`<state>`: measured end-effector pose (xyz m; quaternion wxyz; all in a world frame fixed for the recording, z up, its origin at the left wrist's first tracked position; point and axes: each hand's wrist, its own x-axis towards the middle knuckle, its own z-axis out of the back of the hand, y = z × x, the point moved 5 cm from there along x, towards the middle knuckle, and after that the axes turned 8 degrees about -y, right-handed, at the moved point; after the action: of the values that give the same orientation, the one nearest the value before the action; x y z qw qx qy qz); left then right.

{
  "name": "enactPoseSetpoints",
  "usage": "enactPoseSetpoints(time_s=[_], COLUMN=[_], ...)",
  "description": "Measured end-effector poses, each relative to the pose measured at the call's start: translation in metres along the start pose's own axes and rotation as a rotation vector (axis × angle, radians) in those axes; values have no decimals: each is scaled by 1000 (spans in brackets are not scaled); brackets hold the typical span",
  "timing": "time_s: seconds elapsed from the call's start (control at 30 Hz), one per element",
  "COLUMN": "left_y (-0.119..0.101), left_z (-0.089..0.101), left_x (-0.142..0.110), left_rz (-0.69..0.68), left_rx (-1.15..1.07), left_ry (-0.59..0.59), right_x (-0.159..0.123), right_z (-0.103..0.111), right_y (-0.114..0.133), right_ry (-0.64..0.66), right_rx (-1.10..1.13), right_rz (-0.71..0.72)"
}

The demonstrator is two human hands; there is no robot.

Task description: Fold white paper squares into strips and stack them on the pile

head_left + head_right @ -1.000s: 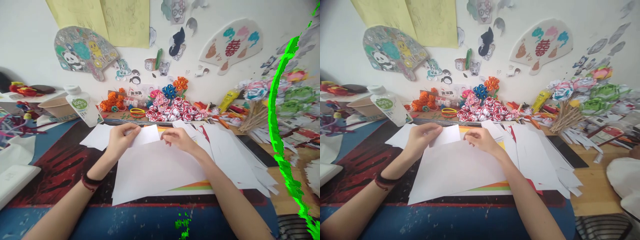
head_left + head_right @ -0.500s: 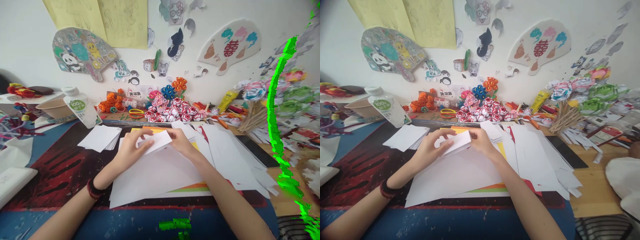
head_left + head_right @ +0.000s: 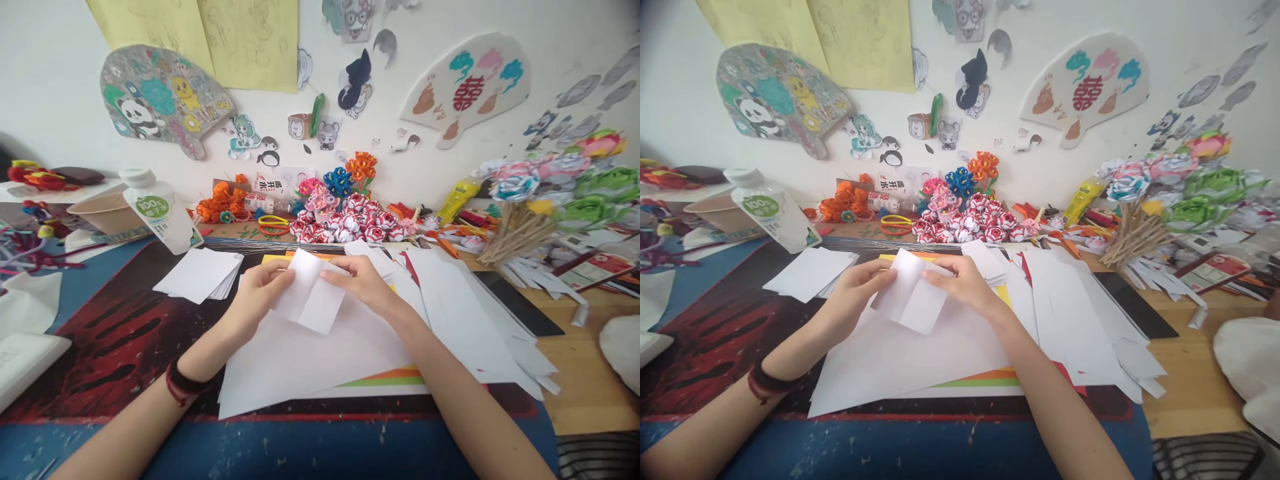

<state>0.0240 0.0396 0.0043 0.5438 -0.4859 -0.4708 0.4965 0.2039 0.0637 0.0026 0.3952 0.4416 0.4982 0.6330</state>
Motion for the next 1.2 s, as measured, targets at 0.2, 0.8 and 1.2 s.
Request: enactPoseSetpoints(time_s=[0.2,0.8,1.2], left_y=[5,-5,-11], left_z=[1,-9,-10], left_x=[2,-5,-5], left_rz=[101,48,-98], left_rx=[-66,-10,215], left_ry=[60,106,108], right_x=[0,-4,-4], right_z=[2,-12,-15], right_y=[-5,3,-1], right_ry=[13,203,240], right_rx=[141,-18,-54], right_rz=[-68,-11,-33])
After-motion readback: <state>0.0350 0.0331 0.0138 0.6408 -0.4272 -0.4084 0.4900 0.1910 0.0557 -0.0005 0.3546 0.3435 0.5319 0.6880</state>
